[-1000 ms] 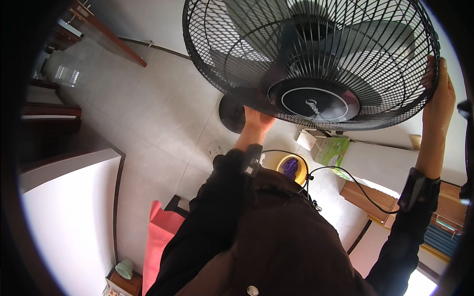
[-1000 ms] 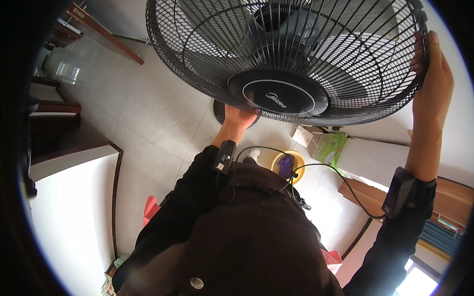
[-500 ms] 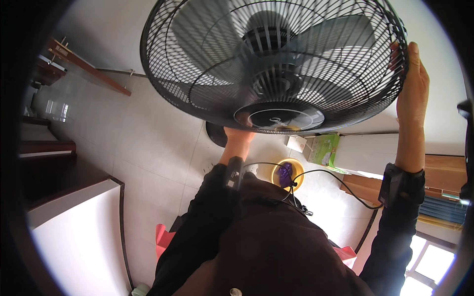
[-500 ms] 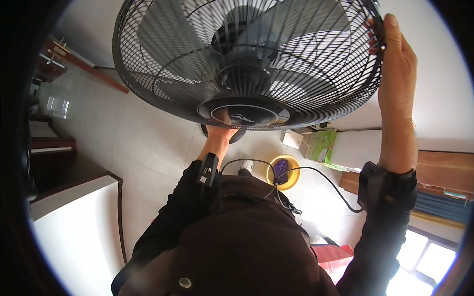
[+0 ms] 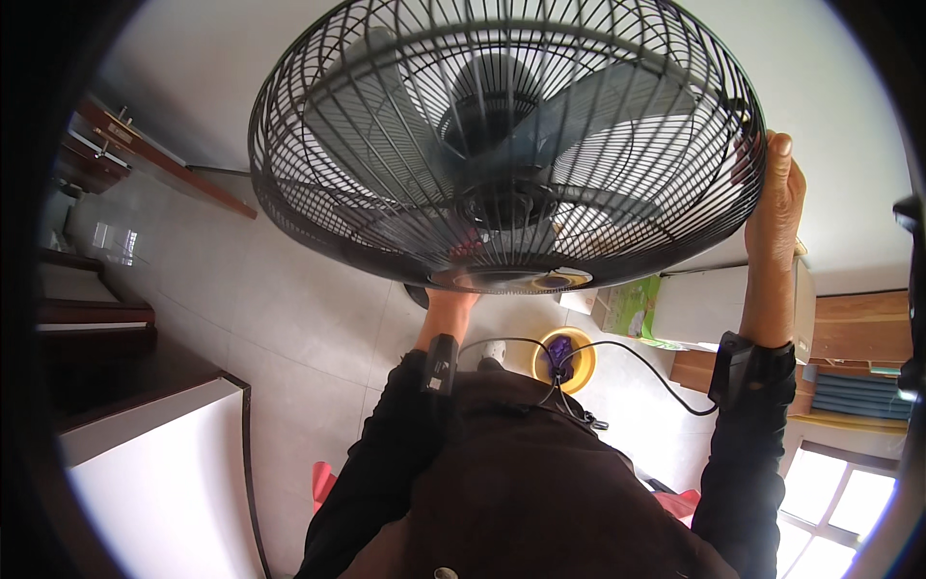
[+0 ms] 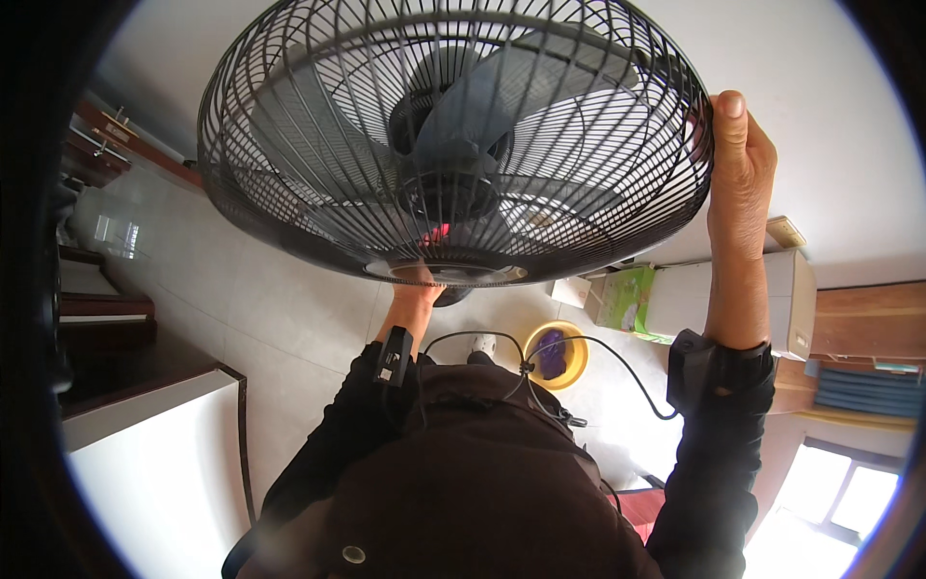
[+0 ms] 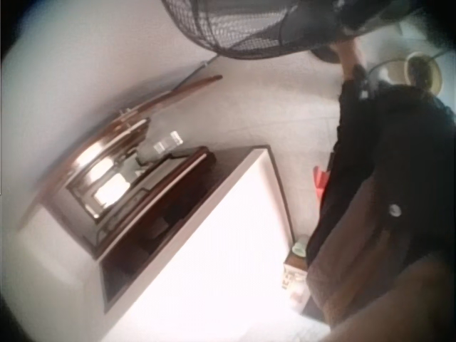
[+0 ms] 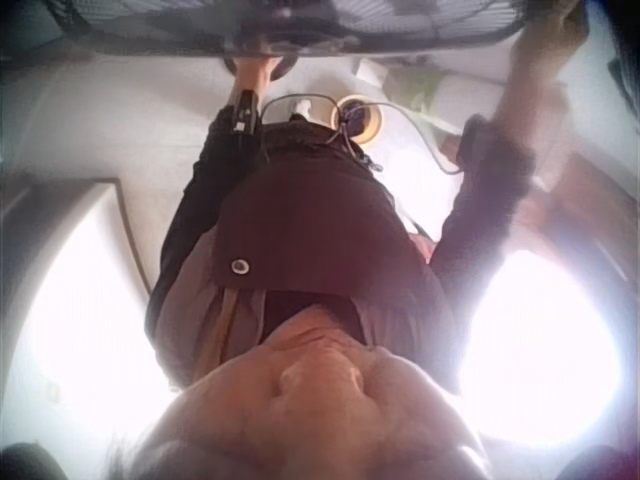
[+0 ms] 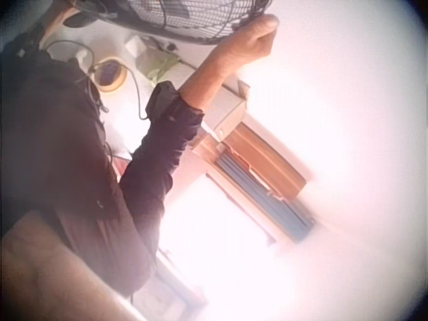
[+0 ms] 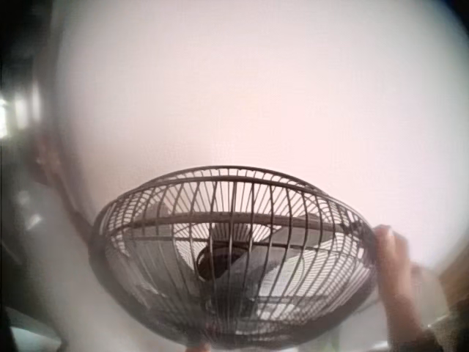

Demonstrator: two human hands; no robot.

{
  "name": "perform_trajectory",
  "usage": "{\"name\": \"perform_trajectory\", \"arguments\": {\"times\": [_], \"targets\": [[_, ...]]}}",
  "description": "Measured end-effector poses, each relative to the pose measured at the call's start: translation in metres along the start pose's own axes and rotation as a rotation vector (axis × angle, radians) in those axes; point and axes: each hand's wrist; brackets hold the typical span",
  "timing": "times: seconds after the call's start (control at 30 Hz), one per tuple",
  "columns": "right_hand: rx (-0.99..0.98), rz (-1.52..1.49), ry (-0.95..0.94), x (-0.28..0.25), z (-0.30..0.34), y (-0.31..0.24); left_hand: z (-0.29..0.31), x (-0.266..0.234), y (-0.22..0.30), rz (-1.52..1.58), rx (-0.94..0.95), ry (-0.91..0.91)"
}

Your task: The person assembles a standing fan by attaching the front grille, then uses a screwdriver to tighten a screw on the fan's neck. They then reattach the front grille and adjust the fan's position.

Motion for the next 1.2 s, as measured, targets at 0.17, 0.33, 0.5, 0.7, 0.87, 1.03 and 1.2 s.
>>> {"name": "perform_trajectory", "arguments": {"times": [0.17, 0.33, 0.5, 0.7, 0.87, 1.03, 1.2], "targets": [[0.056, 0.102, 0.091, 0.011, -0.008, -0.003, 0.002, -0.009, -0.004, -0.797, 0.351, -0.24], [0.076, 0.056, 0.142, 0.025, -0.017, -0.007, 0.005, -0.011, -0.009, -1.789, 0.863, -0.229], [0.14, 0.027, 0.106, 0.026, -0.013, -0.017, 0.02, 0.001, -0.01, -2.452, 1.132, -0.145], [0.163, -0.017, 0.038, 0.02, -0.007, -0.023, 0.036, 0.018, -0.019, -2.607, 0.848, -0.049], [0.206, -0.02, 0.047, 0.022, -0.019, -0.018, 0.039, 0.022, -0.023, -2.538, 0.819, -0.073], [0.176, -0.076, 0.047, 0.025, -0.024, -0.018, 0.028, 0.013, -0.022, -1.891, 0.81, -0.025], [0.161, -0.01, 0.115, 0.029, -0.021, -0.021, 0.034, 0.021, -0.024, -2.582, 0.866, 0.325]]}}
Point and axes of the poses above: each hand's wrist, its own z-axis away from the middle knuckle, its own x-axis out of the palm, y = z × x
